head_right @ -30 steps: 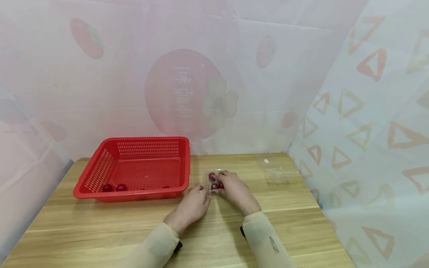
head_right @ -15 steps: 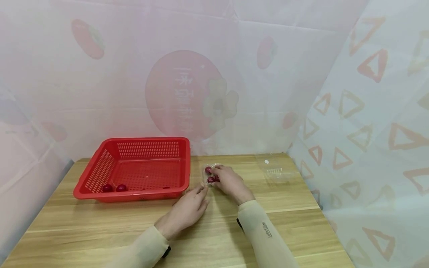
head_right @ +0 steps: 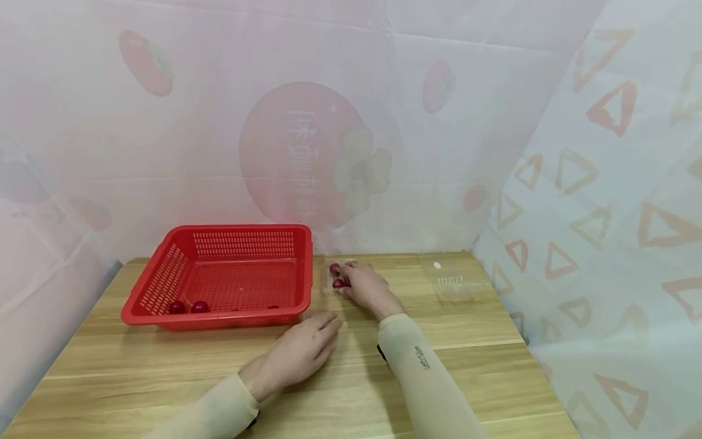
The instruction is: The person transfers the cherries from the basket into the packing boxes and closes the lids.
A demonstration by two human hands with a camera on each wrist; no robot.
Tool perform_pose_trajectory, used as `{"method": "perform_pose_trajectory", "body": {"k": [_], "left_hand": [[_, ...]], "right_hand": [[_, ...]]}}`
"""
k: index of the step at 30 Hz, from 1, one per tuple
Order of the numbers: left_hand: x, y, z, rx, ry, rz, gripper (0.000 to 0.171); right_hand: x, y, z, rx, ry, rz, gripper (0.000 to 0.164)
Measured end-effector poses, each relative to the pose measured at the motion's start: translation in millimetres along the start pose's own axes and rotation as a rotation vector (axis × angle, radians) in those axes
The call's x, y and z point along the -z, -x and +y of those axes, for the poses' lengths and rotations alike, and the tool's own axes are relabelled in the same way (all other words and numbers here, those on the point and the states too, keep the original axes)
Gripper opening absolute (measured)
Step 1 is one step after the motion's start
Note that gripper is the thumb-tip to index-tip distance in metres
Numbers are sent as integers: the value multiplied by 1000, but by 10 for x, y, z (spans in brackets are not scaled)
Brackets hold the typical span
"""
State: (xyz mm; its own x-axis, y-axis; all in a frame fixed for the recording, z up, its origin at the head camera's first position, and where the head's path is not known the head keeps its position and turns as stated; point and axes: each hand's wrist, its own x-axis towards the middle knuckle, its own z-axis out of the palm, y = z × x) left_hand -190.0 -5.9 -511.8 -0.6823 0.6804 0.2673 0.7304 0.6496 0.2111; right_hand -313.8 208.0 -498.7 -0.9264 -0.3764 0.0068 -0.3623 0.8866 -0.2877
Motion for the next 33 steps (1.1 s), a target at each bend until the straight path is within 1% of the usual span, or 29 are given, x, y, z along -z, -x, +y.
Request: {"method": "perform_pose_trajectory", "body": {"k": [2,7,13,17,23,28,33], "left_hand": [[2,22,-1,-12,-15,-8,46],[-23,59,-2,-43,-52,1,44],[-33,90,18,-32,-70,-67,47],[-45,97,22,-29,-80,-85,47],[-55,112,19,-39,-87,-90,46],[-52,130,9,-34,-84,-98,47],[-47,138,-2,-40,-86,-100,47]], "right_hand": [[3,-32,-17,-1,1,10,53],[-3,-122,-42,-6,0,36,52],[-22,-224,-36,4,-15,50,53],[-25,-275,-33,2,-30,50,56],[-53,-316,-19,-23,-51,46,59],[-92,-331,6,-49,-92,36,61],[-92,-307,31,-46,-119,25,63]]}}
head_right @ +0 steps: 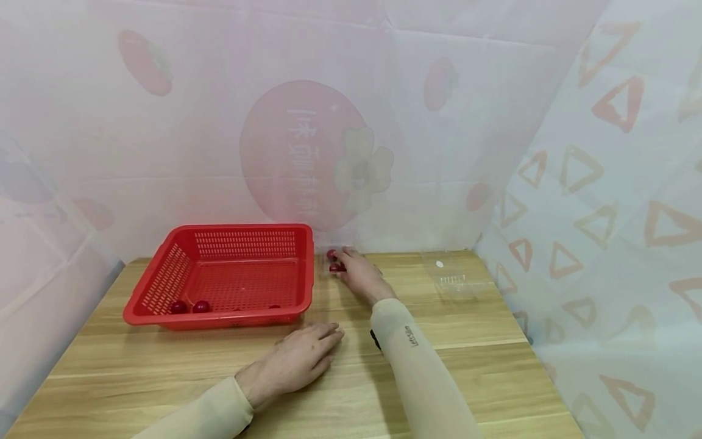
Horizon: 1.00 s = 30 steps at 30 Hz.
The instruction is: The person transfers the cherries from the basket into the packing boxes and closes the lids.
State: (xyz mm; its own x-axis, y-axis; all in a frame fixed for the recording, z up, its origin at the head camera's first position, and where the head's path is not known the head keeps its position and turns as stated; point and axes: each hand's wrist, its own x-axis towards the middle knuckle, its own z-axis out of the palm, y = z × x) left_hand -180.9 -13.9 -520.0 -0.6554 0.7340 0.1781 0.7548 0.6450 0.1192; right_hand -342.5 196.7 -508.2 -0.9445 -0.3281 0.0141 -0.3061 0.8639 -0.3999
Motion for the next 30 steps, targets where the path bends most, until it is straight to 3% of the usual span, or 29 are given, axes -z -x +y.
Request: {"method": "perform_pose_trajectory", "body": {"k": [8,16,30], "left_hand": [[9,-14,-2,-11,3,-12,47],[8,-24,-7,-13,30,-15,48],[22,-41,-23,17,70,-40,50]], "right_hand": [[45,59,101,49,13,-31,60],[216,153,293,0,11,-56,66],[489,374,718,-76,39,-20,69]]}}
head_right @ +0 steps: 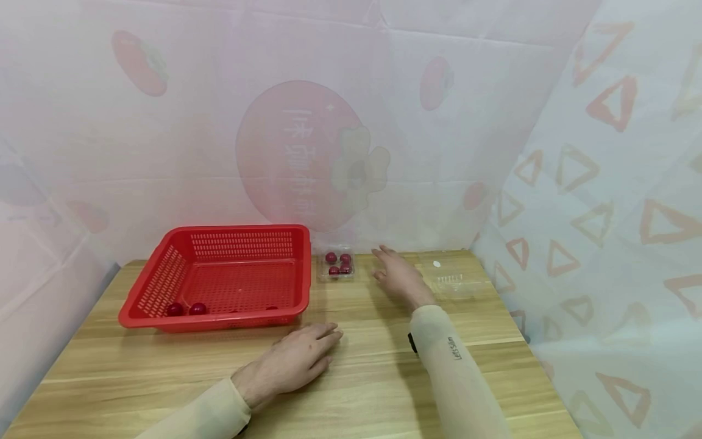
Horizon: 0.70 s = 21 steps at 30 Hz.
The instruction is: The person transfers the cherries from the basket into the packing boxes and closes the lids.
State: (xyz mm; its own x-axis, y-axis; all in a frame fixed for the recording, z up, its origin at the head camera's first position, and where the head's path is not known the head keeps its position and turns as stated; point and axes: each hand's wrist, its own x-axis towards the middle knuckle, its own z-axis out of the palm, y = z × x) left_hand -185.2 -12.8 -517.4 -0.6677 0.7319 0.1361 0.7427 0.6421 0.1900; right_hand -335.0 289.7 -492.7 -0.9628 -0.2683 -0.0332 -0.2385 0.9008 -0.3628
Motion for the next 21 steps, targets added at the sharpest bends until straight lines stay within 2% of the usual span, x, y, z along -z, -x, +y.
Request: {"method": "perform_pose_trajectory", "body": {"k": [6,13,21], "left_hand": [[0,8,-14,-17,8,-2,50],[9,19,-59,-106,-7,0,51],[32,20,-83,-157,-11,-55,58]], "right_hand": [[121,124,175,-89,17,6,68],[296,262,373,-203,60,35,69],[503,386,590,-299,106,1,80]]}}
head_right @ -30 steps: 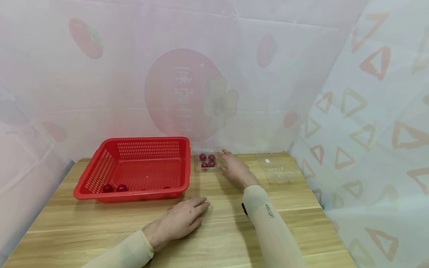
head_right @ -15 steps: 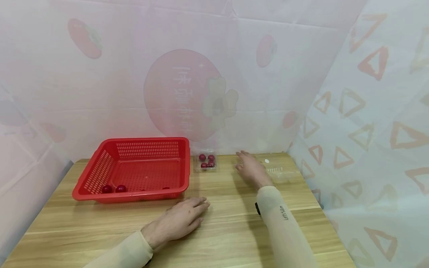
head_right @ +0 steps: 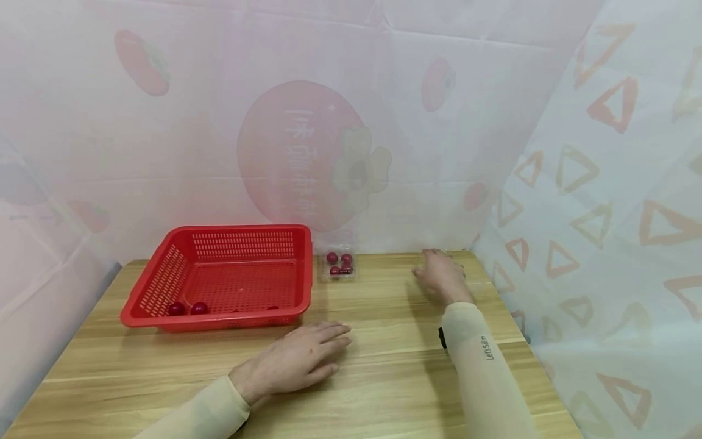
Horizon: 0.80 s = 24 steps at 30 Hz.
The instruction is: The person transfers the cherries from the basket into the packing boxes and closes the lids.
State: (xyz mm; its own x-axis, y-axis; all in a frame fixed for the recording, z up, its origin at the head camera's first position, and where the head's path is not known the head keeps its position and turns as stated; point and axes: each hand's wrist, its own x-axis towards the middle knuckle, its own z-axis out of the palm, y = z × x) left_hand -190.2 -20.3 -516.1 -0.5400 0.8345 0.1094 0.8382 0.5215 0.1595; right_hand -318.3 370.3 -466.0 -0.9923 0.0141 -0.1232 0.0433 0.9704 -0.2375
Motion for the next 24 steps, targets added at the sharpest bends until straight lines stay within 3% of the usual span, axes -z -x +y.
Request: {"method": "perform_pose_trajectory", "body": {"k": [10,17,24], "left_hand": [[6,7,-14,-129,-168,54,68],[11,20,-17,-172,-227,67,70],[0,35,-13,-193,-268,93,70]], "right_hand": [[216,70,267,-68,3,-106,91],[268,105,401,-117,-18,-184,106],[275,146,511,-130,-58,-209,110]]}}
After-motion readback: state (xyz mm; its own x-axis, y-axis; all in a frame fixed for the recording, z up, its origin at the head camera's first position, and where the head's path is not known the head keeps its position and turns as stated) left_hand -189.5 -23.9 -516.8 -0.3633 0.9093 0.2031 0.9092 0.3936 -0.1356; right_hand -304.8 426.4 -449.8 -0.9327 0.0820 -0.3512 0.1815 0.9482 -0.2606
